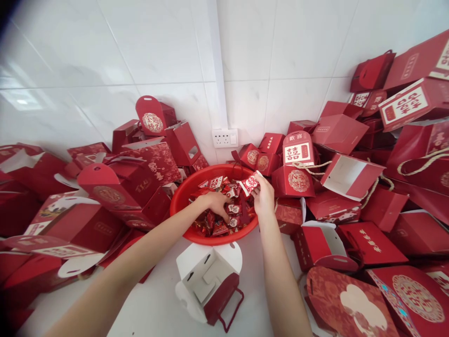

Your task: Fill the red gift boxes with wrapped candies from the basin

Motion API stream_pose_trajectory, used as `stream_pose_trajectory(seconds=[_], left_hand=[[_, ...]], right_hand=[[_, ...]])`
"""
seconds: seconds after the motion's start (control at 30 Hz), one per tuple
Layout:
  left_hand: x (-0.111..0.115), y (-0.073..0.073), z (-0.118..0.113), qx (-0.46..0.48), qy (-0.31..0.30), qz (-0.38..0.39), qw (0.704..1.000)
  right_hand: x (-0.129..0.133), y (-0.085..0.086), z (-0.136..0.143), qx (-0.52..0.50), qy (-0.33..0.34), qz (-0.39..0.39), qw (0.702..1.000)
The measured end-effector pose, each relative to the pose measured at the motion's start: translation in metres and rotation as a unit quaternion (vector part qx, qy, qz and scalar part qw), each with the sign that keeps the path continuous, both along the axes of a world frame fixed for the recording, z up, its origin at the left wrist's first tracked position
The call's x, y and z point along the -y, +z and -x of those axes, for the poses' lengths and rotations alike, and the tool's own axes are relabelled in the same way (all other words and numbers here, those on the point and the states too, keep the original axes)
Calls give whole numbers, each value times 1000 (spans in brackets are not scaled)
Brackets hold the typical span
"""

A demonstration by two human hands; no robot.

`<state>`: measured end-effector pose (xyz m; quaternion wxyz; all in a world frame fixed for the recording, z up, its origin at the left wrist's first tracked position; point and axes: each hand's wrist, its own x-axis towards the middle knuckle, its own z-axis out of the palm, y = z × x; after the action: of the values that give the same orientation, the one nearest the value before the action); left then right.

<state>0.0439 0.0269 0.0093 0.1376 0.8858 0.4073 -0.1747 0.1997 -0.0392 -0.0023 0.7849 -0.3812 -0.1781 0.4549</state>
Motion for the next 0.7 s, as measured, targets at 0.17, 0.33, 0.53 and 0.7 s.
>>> stream_pose_trajectory(seconds=[0.17,0.33,0.53,0.7], left_hand=[[-2,-7,4,50,-7,26,998],[-10,-12,7,117,-24,57,991],[-12,-15,5,170,-6,98,981],[-10,-8,4,226,9,153,962]], right_hand=[[-1,2,3,-13,-8,-9,1000],[-1,3,3,-3,0,-16,1000],[0,3,3,9,-1,-15,1000],[0,2,4,20,1,-18,1000]])
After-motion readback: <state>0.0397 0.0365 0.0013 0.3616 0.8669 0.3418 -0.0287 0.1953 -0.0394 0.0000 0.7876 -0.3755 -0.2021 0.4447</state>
